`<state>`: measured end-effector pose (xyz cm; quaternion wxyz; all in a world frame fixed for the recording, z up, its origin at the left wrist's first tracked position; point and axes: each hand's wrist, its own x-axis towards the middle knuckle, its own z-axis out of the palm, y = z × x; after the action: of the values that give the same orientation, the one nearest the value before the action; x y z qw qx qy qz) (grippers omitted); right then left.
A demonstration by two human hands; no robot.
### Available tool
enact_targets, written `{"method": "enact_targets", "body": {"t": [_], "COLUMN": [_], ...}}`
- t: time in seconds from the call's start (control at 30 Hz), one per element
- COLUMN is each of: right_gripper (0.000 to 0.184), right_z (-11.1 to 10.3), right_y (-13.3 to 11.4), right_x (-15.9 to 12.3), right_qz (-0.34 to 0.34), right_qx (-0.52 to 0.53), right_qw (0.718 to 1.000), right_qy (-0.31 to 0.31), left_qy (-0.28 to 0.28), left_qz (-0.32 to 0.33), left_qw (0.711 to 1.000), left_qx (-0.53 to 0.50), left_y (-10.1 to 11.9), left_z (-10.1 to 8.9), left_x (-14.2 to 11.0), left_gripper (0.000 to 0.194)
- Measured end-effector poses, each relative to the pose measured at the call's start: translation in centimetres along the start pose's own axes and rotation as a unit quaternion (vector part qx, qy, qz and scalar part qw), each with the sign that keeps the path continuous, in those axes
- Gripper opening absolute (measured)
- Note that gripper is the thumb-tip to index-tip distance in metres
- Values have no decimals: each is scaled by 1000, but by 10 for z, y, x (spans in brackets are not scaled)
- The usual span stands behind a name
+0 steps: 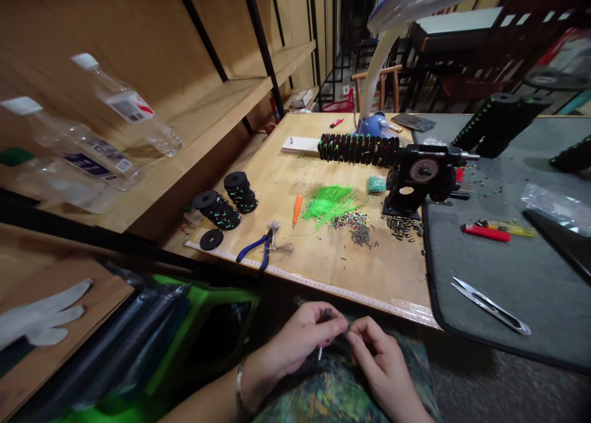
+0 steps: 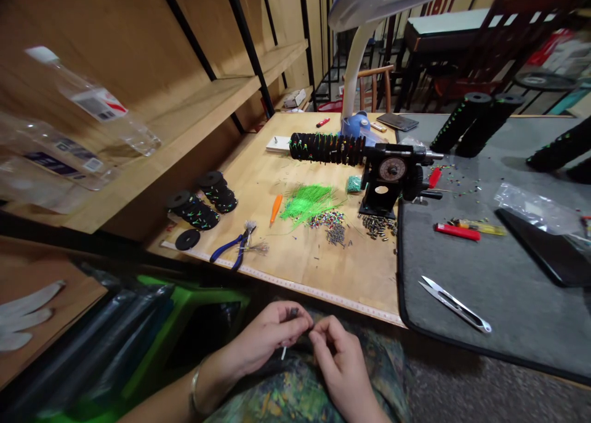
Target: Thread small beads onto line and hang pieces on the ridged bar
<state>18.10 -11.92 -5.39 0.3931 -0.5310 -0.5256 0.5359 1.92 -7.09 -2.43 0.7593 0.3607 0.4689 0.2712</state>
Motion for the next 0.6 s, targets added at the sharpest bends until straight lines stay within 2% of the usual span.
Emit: {"method": "enact_targets", "body": {"t": [0.1,0.23,0.4,0.5,0.6], "right_gripper": [24,21,19,10,34], "right_z": [0,1,-4,-13,-19], "right_y": [0,4,2,-8,-18], "right_x": [-1,0,0,-3,-6], "right_qz": [-43,-62,-73,-104,-123], "right_qx": [-52,-86,-128,-162,-155], "right_qw": [997,994,989,980,976], "right_qy": [20,28,26,56,95], "left_qy": [34,67,73,68,76], "left_qz": [21,40,81,121,156], "left_qw": [999,995,987,975,954], "left_qx": [36,64,116,175,243], "left_y": [2,5,9,12,17], "left_z": [3,4,2,4,9], "left_x": [1,1,1,-1,-4], "left_gripper": [31,29,26,20,14]}}
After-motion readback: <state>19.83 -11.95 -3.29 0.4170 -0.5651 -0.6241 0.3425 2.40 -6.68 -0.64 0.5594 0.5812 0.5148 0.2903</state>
